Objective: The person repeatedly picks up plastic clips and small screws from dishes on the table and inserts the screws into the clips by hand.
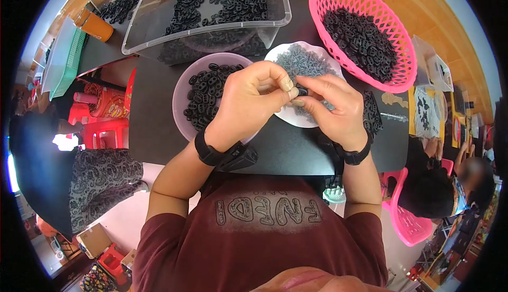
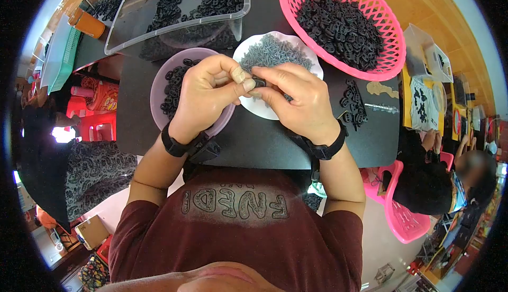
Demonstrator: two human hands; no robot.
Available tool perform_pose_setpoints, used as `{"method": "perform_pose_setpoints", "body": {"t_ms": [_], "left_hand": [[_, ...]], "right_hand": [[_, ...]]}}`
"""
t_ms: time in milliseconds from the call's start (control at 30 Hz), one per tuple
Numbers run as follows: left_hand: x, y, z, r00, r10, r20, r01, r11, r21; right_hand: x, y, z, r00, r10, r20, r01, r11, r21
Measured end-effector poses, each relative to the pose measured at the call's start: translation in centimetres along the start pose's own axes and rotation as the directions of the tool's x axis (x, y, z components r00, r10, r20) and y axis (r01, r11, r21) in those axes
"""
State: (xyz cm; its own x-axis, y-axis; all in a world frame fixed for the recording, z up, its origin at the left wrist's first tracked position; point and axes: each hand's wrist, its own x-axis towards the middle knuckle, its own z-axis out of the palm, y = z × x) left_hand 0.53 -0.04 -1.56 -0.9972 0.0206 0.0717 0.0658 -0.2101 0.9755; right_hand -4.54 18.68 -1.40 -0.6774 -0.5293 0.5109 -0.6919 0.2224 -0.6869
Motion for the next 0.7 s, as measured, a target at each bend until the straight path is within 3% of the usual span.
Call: {"method": "perform_pose_setpoints", "body": {"t_ms": [367, 467, 567, 700], "left_hand": [[0.2, -0.7, -0.1, 0.999, 0.026, 0.023, -0.027, 0.999, 0.039], [0.2, 0.2, 0.0, 1.000, -0.001, 0.025, 0.000, 1.000, 0.005], [0.2, 1.8, 0.0, 1.000, -0.011, -0.003, 0.011, 1.000, 0.007], [-0.4, 3.6, -1.3, 1.000, -0.009, 0.003, 0.008, 0.995, 0.098]], "right_hand": [[0.0, -0.1, 0.2, 0.993, -0.120, 0.002, 0.120, 0.990, -0.071], [0.1, -0.4, -0.3, 1.000, -0.012, -0.009, 0.011, 0.999, -0.043], [1.1, -0.8, -2.4, 0.976, -0.009, -0.219, -0.026, 0.988, -0.153], [1.7, -0.6, -4.5, 0.898, 0.148, -0.413, -0.277, 0.922, -0.271]]}}
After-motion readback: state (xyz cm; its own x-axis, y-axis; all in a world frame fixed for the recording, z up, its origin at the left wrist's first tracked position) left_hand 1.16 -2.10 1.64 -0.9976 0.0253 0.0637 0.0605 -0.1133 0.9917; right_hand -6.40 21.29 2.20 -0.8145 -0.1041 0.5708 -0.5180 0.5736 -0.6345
